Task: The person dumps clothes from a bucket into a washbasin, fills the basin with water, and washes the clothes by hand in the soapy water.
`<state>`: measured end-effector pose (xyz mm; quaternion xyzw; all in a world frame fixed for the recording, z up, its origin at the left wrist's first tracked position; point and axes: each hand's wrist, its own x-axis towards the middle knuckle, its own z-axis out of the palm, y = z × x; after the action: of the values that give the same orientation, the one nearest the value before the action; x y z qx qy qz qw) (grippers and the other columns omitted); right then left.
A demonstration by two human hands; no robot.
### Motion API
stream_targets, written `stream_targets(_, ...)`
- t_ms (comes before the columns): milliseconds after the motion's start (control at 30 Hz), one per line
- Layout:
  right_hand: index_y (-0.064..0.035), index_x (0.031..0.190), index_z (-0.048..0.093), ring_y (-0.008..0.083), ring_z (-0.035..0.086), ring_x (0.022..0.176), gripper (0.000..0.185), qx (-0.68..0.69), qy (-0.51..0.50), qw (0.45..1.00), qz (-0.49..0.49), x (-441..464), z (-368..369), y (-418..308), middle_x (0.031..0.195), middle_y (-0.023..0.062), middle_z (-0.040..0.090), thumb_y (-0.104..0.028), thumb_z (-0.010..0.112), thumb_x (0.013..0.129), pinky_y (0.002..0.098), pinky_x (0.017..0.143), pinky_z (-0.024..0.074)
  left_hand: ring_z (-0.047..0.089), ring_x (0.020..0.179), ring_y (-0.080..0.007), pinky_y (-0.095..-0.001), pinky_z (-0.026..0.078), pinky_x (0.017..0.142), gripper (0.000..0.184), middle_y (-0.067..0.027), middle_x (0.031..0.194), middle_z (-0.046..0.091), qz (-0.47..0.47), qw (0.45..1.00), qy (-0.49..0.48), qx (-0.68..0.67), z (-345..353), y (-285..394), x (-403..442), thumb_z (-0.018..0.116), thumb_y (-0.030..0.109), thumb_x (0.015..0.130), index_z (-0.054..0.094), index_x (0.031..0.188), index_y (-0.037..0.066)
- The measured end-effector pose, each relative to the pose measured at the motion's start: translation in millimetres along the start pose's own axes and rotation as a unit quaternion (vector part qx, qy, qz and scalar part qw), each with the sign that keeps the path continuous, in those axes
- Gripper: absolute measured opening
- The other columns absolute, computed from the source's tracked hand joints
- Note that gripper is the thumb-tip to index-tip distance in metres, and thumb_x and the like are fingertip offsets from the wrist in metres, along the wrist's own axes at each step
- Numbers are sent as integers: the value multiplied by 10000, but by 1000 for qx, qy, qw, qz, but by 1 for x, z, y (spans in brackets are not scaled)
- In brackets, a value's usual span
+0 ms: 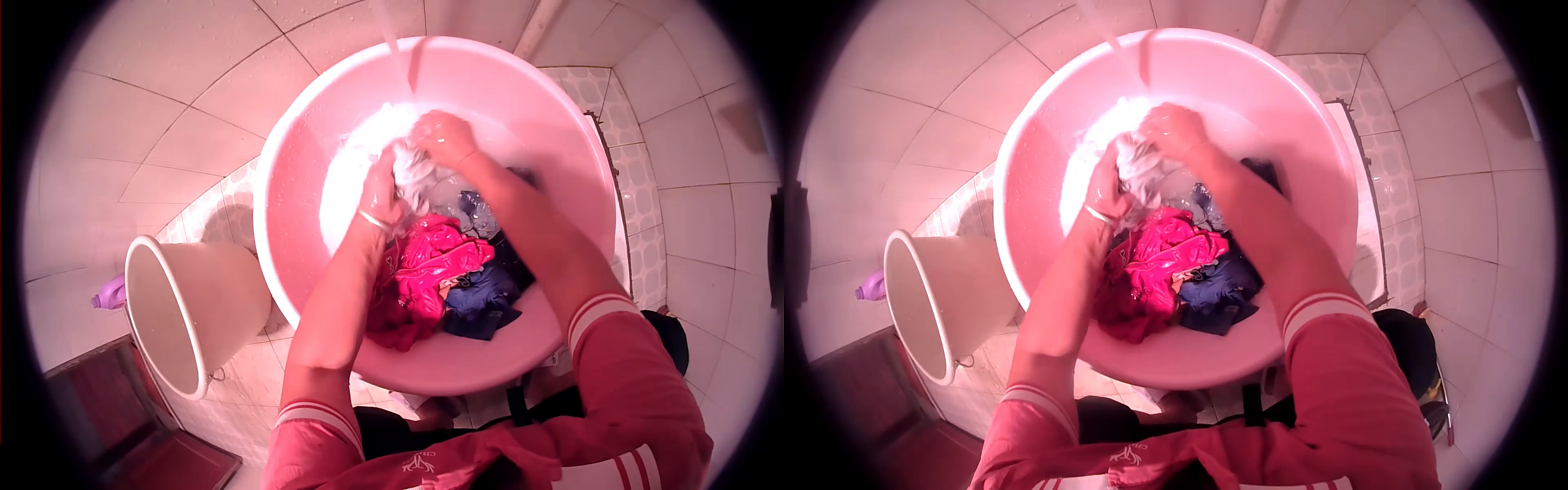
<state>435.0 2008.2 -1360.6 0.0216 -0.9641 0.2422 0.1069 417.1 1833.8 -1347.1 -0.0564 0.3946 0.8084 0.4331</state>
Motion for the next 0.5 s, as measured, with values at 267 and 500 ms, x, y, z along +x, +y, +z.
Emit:
stream_targets(267, 7, 1279, 449, 352, 490, 1206, 546, 5, -123, 980, 159, -57, 32, 3, 1248, 225, 527, -296, 597, 850, 472, 995, 405, 613, 1016, -371, -397, 486, 865, 454, -243, 1057, 647, 107, 713, 130, 681, -109, -48, 31, 699, 307, 751, 641, 1079, -1)
stream_targets(500, -48, 931, 664, 347, 609, 945, 285, 157, -36, 963, 217, 3, 35, -11, 1005, 202, 632, -277, 501, 878, 442, 809, 474, 626, 922, -283, -413, 506, 803, 470, -144, 1032, 646, -6, 990, 119, 74, -32, 11, -2, 561, 399, 904, 551, 1178, 17)
